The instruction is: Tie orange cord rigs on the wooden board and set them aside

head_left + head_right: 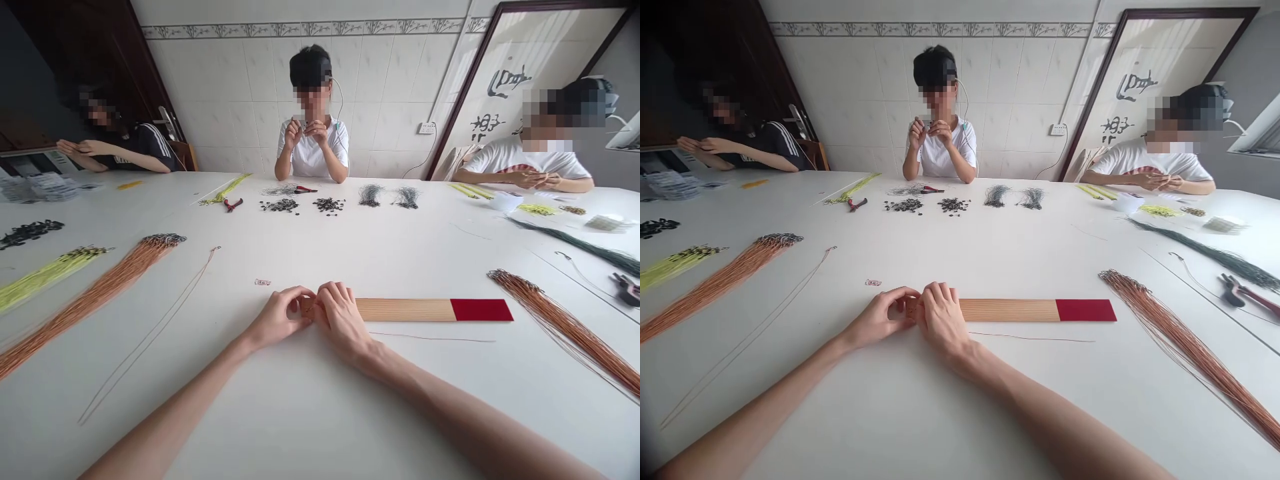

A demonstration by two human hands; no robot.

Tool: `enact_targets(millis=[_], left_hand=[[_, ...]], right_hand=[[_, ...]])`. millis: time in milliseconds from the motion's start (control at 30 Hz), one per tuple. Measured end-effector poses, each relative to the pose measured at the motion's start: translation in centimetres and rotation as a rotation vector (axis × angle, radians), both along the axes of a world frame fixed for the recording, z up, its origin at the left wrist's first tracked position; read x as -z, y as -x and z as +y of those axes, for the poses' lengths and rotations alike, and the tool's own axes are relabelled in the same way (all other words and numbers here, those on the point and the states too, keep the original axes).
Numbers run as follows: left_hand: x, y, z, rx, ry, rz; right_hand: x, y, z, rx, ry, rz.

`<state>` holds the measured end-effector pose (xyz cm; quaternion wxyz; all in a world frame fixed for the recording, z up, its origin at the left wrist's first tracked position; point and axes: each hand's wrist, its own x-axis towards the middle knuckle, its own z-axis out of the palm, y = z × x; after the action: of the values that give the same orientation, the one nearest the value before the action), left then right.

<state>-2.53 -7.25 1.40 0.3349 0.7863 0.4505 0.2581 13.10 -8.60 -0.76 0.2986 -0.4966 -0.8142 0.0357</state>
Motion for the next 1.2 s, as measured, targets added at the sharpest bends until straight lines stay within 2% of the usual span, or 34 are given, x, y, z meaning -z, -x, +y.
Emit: enact_targets(millis=[700, 1200], left_hand=[[0.01, 0.25, 0.16, 0.055, 0.019, -0.009], [-0.28, 0.28, 0.07, 0.094, 0.040, -0.072]], right_hand=[[0.21, -0.06, 0.03, -0.033, 0.009, -0.043], [0.20, -0.19, -0.11, -0.050, 0.037, 0.033]])
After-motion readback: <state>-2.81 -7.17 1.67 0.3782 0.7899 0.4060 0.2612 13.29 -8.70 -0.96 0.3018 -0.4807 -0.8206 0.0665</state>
